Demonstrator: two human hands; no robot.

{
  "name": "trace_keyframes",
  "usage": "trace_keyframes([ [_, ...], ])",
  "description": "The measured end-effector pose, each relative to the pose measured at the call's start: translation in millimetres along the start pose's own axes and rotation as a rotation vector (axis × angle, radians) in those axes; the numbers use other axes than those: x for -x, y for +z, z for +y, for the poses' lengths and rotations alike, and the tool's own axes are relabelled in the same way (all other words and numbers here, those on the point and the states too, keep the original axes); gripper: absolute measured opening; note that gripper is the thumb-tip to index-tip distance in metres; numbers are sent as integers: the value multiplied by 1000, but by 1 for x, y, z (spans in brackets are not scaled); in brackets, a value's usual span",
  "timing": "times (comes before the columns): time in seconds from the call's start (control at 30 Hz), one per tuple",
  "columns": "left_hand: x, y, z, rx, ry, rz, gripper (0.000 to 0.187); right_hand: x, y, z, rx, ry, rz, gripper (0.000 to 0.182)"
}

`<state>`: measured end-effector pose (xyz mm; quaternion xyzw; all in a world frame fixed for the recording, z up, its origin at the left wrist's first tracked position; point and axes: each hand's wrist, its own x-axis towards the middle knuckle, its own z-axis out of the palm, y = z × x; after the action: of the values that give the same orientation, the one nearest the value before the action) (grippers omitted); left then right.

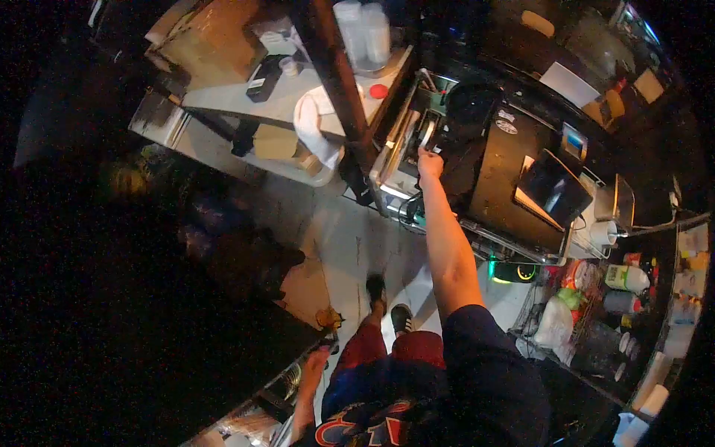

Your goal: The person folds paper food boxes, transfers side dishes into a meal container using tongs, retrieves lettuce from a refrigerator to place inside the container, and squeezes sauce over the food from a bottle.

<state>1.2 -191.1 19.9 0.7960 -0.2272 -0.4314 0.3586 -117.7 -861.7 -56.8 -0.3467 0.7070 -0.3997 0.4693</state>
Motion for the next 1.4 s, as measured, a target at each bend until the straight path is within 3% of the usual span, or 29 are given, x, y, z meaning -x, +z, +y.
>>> trace_keyframes([
  [0.1, -110, 38, 176, 88, 111, -332, 24, 6, -6, -3, -82, -65, -126, 23],
  [0.13, -143, 60, 222, 164, 366, -418, 23, 6, -5, -2, -131, -24, -150, 16],
  [0.17, -172, 78, 278, 91, 458, -475, 23, 17, -11, -6, -164, -152, -162, 16],
  [0.23, -251, 128, 336, 113, 666, -466, 15, 42, -18, -29, -141, -27, -109, 18],
  [0.27, -279, 146, 367, 43, 679, -394, 14, 49, -17, -20, -122, -37, -83, 20],
  [0.3, -317, 169, 382, 95, 856, -295, 19, 49, -13, -12, -107, -52, -61, 21],
  [0.37, -364, 192, 418, -67, 783, -212, 20, 65, -16, -4, 79, -125, 79, 24],
  [0.43, -411, 219, 421, -189, 809, -192, 23, 91, -22, -2, -157, -115, 14, 24],
  [0.63, -443, 232, 433, -555, 821, -393, 41, 95, -8, 30, -236, -56, -18, 26],
  [0.73, -452, 235, 439, -693, 737, -509, 49, 88, -3, 44, -168, -44, 25, 30],
  [0.93, -460, 240, 432, -729, 784, -485, 44, 94, 1, 26, 26, 15, 122, 32],
  [1.03, -463, 237, 433, -735, 745, -528, 44, 96, 8, 42, 133, -99, 133, 36],
  [1.13, -464, 238, 430, -737, 740, -511, 45, 116, -3, 31, -108, -147, 89, 32],
  [1.23, -459, 235, 431, -795, 696, -560, 47, 138, -42, -31, -401, -207, 93, 41],
  [1.33, -448, 228, 429, -724, 664, -544, 48, 104, -45, -70, -110, -166, 42, 71],
  [1.4, -447, 228, 429, -655, 670, -519, 54, 78, -29, -59, 54, -221, 48, 70],
])
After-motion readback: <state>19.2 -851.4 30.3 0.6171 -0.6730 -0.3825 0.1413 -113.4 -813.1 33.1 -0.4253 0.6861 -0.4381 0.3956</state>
